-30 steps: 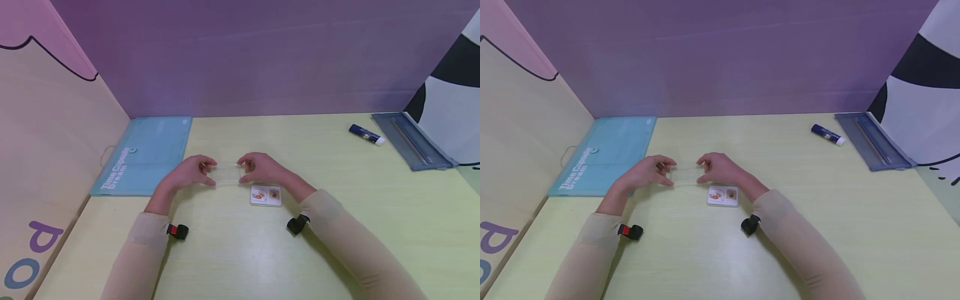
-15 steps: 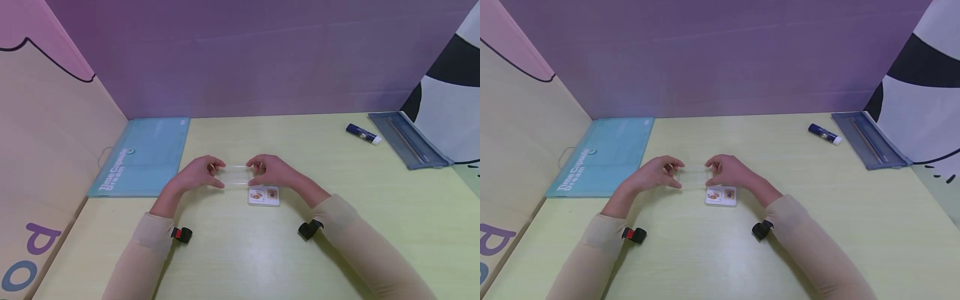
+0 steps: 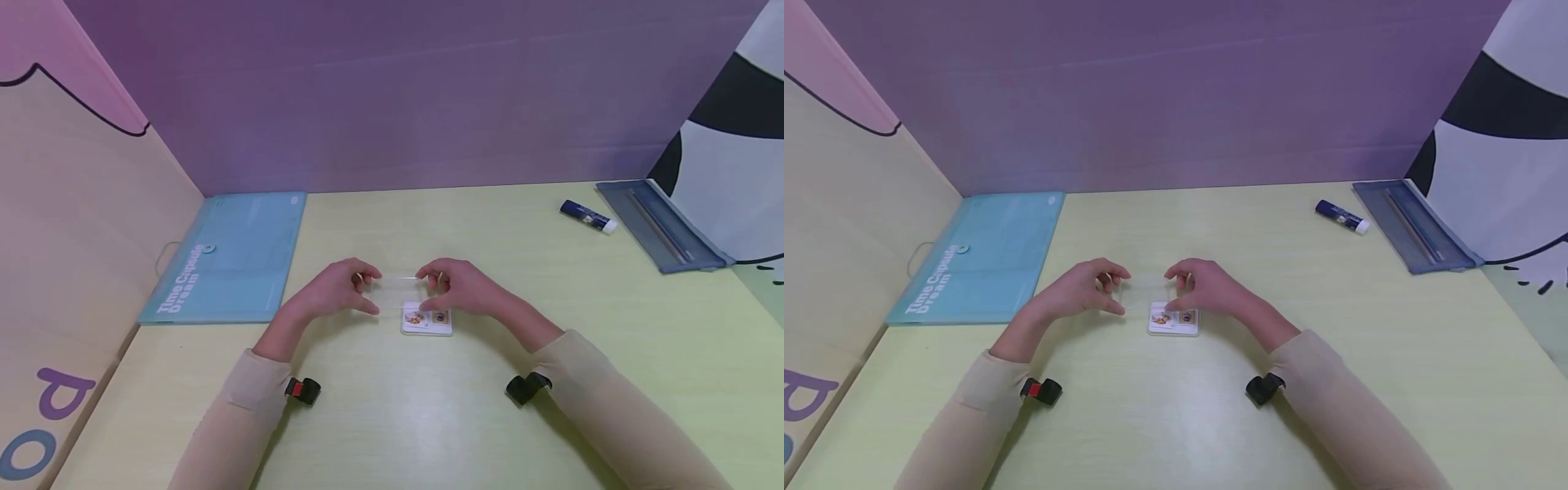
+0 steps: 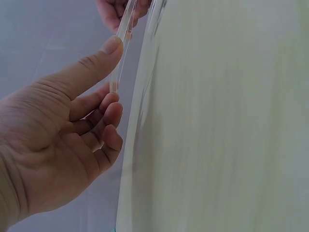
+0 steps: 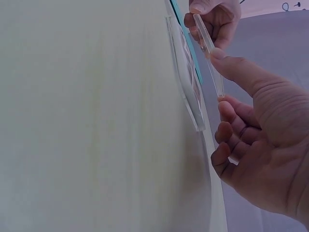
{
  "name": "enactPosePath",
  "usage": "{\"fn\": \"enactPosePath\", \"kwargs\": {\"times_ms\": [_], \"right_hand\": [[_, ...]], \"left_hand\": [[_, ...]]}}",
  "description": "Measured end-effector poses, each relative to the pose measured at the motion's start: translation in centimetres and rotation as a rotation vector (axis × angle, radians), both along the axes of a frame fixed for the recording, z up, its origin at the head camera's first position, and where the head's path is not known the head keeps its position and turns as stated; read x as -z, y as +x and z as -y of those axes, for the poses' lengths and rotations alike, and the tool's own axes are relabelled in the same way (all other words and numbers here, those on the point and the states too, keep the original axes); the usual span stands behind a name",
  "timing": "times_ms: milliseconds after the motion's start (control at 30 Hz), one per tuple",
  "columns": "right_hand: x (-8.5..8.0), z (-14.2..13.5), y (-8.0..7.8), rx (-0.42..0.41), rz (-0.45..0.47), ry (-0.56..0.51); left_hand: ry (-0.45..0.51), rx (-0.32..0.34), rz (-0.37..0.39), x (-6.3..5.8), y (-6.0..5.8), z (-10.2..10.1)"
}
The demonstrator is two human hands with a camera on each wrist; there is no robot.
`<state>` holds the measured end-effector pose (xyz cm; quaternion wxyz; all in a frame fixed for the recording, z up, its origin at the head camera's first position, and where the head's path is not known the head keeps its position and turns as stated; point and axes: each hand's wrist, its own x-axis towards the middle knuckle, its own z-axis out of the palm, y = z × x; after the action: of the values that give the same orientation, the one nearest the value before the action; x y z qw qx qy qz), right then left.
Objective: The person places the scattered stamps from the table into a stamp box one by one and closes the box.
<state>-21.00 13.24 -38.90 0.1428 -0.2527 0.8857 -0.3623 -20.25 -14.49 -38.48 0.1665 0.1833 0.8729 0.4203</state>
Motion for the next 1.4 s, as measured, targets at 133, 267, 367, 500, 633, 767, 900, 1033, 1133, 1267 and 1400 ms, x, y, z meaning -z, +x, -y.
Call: {"fn": "enactPosePath", "kwargs": {"times_ms": [133, 267, 367, 500, 633, 767, 900, 1033, 1133, 1267, 1400], "right_hand": [[0.0, -0.8, 0.6, 0.012, 0.007, 0.006], [0.2, -1.6, 1.2, 0.027, 0.012, -0.002], [0.3, -2.1, 1.6, 0.034, 0.007, -0.011], [0.5, -2.5, 2.0, 0.036, 0.003, -0.006], [0.5, -3.0, 2.5, 0.046, 0.012, -0.003], [0.5, -3.4, 3.0, 0.057, 0.02, -0.009], [0.7, -4.0, 3.3, 0.056, 0.013, -0.008], [0.8, -4.2, 3.5, 0.053, 0.016, -0.018], [0.9, -4.2, 3.6, 0.054, 0.027, -0.014], [0.9, -4.1, 3.7, 0.062, 0.035, 0.004], [1.0, -4.1, 3.7, 0.06, 0.026, 0.009]], "left_hand": [[-0.012, 0.027, -0.006, 0.0, 0.2, -0.7], [-0.021, 0.061, -0.017, 0.0, 0.4, -1.4], [-0.029, 0.075, -0.022, 0.2, 0.5, -1.9], [-0.038, 0.083, -0.021, 0.2, 0.8, -2.4], [-0.042, 0.1, -0.015, 0.2, 1.0, -3.0], [-0.045, 0.12, -0.02, 0.3, 1.0, -3.5], [-0.065, 0.137, -0.029, 0.4, 1.0, -4.1], [-0.086, 0.146, -0.035, 0.4, 1.1, -4.5], [-0.092, 0.148, -0.032, 0.4, 1.2, -4.7], [-0.094, 0.148, -0.033, 0.5, 1.2, -4.7], [-0.097, 0.15, -0.047, 0.7, 1.2, -4.7]]}}
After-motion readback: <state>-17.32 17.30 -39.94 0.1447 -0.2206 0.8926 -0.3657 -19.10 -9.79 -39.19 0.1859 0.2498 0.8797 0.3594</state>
